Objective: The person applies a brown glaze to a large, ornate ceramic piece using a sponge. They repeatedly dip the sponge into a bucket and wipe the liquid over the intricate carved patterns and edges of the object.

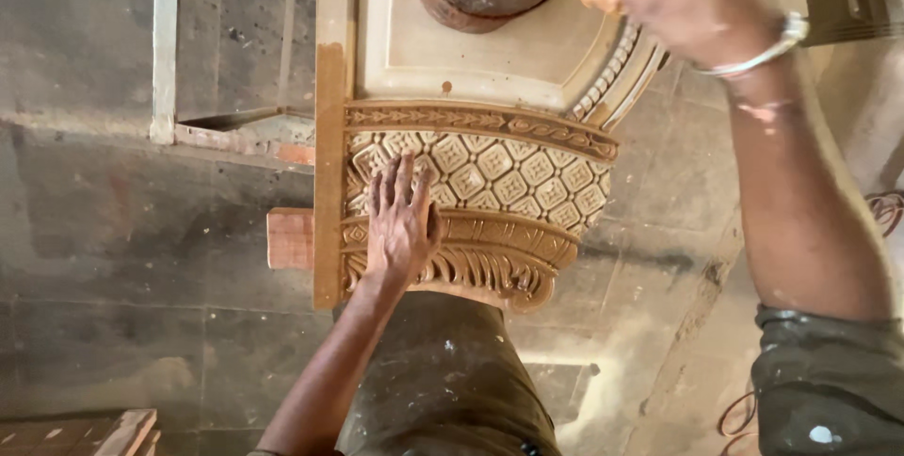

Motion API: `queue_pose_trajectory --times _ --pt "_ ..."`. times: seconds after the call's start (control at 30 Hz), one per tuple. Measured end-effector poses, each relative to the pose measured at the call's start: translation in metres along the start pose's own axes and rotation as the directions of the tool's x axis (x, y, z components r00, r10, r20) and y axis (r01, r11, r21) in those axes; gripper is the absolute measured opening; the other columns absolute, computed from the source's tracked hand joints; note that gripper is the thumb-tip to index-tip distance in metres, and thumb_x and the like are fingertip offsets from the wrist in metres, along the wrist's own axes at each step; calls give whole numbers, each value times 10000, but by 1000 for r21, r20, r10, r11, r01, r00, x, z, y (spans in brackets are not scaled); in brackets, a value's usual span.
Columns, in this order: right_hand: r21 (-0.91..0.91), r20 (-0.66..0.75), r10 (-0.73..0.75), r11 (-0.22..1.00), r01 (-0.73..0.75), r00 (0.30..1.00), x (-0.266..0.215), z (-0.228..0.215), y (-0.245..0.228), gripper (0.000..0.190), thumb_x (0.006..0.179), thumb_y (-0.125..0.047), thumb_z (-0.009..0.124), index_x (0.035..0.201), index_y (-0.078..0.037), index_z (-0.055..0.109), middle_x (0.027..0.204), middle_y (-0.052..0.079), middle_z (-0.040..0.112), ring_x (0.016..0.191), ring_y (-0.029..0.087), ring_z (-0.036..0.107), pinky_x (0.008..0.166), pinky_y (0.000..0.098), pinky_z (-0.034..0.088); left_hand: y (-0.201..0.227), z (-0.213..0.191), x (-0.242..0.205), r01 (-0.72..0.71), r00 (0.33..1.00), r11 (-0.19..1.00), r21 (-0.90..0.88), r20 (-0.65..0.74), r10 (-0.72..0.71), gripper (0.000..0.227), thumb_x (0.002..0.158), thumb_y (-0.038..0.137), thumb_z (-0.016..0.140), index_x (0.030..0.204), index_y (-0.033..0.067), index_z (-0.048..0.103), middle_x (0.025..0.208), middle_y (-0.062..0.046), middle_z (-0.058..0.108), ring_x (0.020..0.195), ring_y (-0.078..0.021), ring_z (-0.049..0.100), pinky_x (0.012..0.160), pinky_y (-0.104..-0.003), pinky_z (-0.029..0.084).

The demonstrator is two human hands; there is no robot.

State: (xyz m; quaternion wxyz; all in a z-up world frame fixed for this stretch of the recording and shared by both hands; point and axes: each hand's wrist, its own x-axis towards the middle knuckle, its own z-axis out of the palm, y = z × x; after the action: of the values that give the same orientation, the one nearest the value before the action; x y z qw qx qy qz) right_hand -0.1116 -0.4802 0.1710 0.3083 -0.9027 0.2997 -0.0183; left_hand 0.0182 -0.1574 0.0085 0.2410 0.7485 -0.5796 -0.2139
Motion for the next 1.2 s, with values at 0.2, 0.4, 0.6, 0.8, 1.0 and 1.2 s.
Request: queue_pose_trajectory --times 0.2,0.4,0.6,0.8,1.0,1.2 --pt "913 -156 305 407 20 940 -46 61 59 126 1042 49 536 1123 -15 609 993 25 648 888 116 634 824 263 537 -20 0 -14 -46 998 999 -11 32 46 551 854 157 551 1362 -21 432 1464 -267 341 1368 -426 305 1145 -548 216" --pt "952 -63 223 306 -9 973 -82 137 15 294 930 -121 586 1219 -86 630 1068 39 691 905 106 663 799 251 569 -43 2 -41 -89 991 995 -49 98 93 495 892 159 526 1357 7 454 1489 -255 323 1397 -404 286 1163 -525 199" --pt "280 143 18 958 -58 990 -45 252 -43 289 929 -182 651 1214 -128 643 1013 59 701 731 138 603 594 241 531 -60 -11 -59 -59 989 998 -39 130 63 505 879 181 536 1346 -2 480 1475 -237 337 1399 -383 284 1178 -507 189" --pt "-382 -138 -177 917 112 975 -26 285 -72 259 957 -193 662 1216 -179 666 1014 73 619 862 167 593 640 236 550 -67 -23 -66 -42 983 999 -24 176 46 519 875 211 544 1353 16 483 1506 -215 331 1427 -355 250 1191 -502 152" --pt "-330 110 35 944 3 993 -64 271 -87 263 915 -190 699 1177 -195 703 975 54 601 762 154 552 570 256 518 -71 -23 -69 -13 975 1000 -22 222 17 565 881 260 529 1396 41 448 1520 -181 289 1438 -331 195 1182 -532 73" --pt "-324 -95 43 943 -72 995 -25 296 -92 266 897 -208 732 1157 -166 695 1033 73 590 776 166 559 610 250 515 -78 -17 -78 -10 975 999 -49 221 21 563 912 322 490 1411 69 420 1537 -173 244 1440 -313 141 1173 -520 41"
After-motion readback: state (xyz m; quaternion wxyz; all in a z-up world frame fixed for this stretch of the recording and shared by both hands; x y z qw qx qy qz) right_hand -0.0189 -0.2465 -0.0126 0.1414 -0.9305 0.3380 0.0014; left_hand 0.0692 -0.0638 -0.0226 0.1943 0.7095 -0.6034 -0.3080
